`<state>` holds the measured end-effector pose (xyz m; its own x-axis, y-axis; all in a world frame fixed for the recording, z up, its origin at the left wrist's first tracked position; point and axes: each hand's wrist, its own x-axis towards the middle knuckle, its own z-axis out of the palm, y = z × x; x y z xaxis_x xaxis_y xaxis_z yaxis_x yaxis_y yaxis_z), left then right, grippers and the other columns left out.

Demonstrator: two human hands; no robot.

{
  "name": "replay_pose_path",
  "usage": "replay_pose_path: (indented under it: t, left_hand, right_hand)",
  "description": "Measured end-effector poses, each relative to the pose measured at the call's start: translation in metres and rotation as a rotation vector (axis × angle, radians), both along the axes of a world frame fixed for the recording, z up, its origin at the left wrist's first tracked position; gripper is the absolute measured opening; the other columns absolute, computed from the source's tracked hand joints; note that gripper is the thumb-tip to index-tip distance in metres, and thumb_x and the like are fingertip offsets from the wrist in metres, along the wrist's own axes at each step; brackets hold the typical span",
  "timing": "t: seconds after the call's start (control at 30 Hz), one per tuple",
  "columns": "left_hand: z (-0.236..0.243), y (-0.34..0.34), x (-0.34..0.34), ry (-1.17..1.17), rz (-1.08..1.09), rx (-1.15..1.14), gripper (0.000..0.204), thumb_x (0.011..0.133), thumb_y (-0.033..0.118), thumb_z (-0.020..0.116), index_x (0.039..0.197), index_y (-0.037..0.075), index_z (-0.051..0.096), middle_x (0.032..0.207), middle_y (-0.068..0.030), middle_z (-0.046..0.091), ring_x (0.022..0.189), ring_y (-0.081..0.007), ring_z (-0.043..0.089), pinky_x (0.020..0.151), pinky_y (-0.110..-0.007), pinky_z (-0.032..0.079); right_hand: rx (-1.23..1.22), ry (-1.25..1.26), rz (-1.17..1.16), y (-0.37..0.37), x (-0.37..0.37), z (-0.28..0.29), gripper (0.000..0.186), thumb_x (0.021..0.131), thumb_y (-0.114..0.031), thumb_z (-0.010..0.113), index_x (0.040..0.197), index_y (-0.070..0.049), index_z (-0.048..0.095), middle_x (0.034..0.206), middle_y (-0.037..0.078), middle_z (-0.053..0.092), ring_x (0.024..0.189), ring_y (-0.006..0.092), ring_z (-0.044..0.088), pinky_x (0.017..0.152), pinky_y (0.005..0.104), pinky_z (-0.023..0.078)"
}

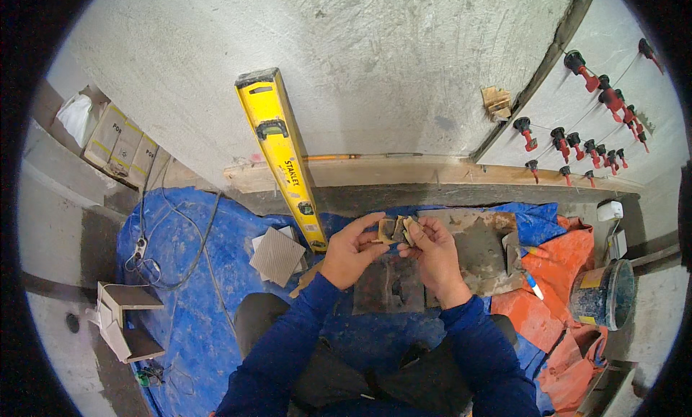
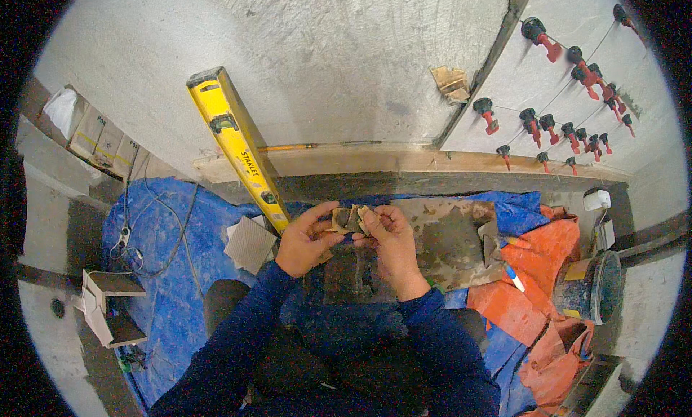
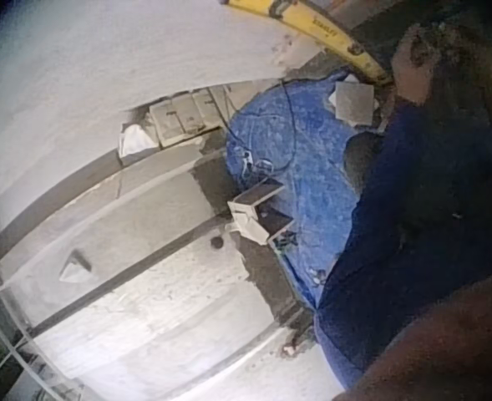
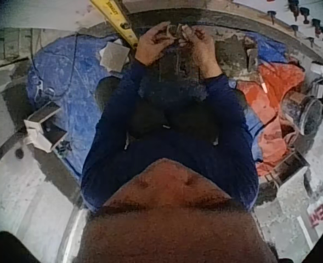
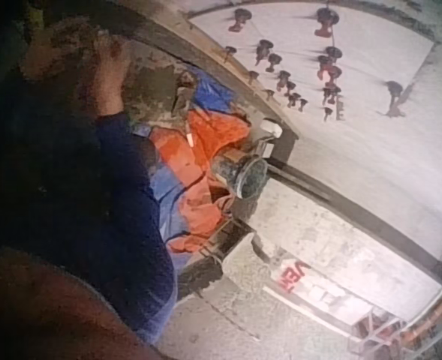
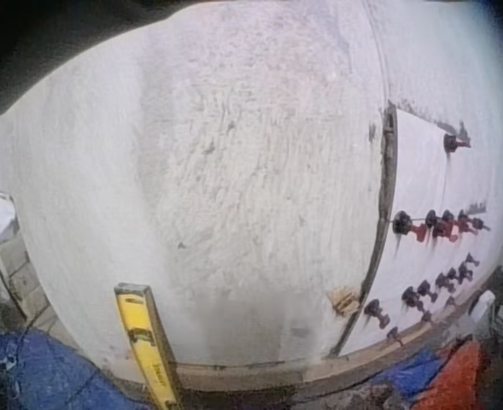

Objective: The person places small wooden shims between a wall and installed tiles to adjust spacing. They use a spirit level to check alignment and a trowel to mix cement on the floor.

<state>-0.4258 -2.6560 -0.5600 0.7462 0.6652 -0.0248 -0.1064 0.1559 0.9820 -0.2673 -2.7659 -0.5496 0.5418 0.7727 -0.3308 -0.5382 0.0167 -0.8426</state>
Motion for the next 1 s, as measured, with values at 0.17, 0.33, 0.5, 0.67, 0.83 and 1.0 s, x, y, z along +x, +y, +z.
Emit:
replay_pose_path:
  t: [0.17,0.33,0.5,0.67,0.83,1.0]
  left_hand:
    - [-0.005,0.003,-0.001,0.134,0.003,0.182,0.056,0.091,-0.006,0.069,0.143,-0.001,0.052,0.13,-0.0144,0.067,0.115,-0.022,0.067,0.097,-0.034,0.055]
    - [-0.006,-0.008,0.002,-0.054,0.045,0.057,0.043,0.093,-0.003,0.069,0.134,-0.001,0.058,0.12,-0.013,0.07,0.107,-0.0209,0.069,0.094,-0.032,0.055]
    - [-0.01,-0.003,0.005,-0.098,0.132,-0.146,0.02,0.094,0.002,0.071,0.111,0.002,0.061,0.105,-0.0079,0.07,0.089,-0.0151,0.068,0.083,-0.032,0.059]
    - [-0.013,0.008,0.003,-0.101,0.353,-0.33,0.018,0.096,0.0,0.068,0.112,0.002,0.063,0.102,-0.007,0.07,0.091,-0.0153,0.069,0.082,-0.033,0.06]
    - [-0.013,0.0,0.009,-0.104,0.414,-0.315,0.027,0.097,0.002,0.065,0.124,0.003,0.064,0.107,-0.0079,0.07,0.097,-0.0178,0.069,0.083,-0.035,0.061]
    - [-0.017,-0.012,0.013,-0.129,0.357,-0.447,0.024,0.098,0.002,0.065,0.122,-0.001,0.064,0.109,-0.0094,0.07,0.095,-0.0175,0.069,0.084,-0.035,0.062]
  right_hand:
    - [0.039,-0.058,0.086,0.001,0.0,0.001,0.023,0.099,-0.015,0.07,0.113,-0.006,0.055,0.099,0.008,0.067,0.075,0.0191,0.07,0.06,0.03,0.058]
    - [-0.017,-0.374,0.073,0.0,0.0,-0.003,0.024,0.098,-0.006,0.068,0.118,-0.003,0.054,0.101,0.01,0.069,0.076,0.0186,0.07,0.061,0.029,0.058]
    - [0.027,-0.898,0.099,-0.001,0.006,-0.004,0.025,0.097,-0.002,0.068,0.117,-0.001,0.054,0.101,0.01,0.069,0.078,0.017,0.07,0.064,0.0296,0.06]
    - [0.111,-0.356,-0.004,-0.005,0.013,0.004,0.02,0.095,-0.006,0.073,0.105,-0.004,0.056,0.093,0.006,0.067,0.081,0.0156,0.067,0.07,0.031,0.056]
    - [0.095,-0.258,-0.003,-0.001,-0.005,0.002,0.019,0.097,-0.01,0.071,0.106,-0.006,0.055,0.093,0.002,0.064,0.084,0.0124,0.063,0.072,0.0298,0.055]
    - [0.045,-0.195,-0.028,0.004,-0.026,-0.01,0.026,0.098,-0.014,0.071,0.118,-0.004,0.058,0.099,0.003,0.066,0.085,0.0108,0.062,0.07,0.0288,0.055]
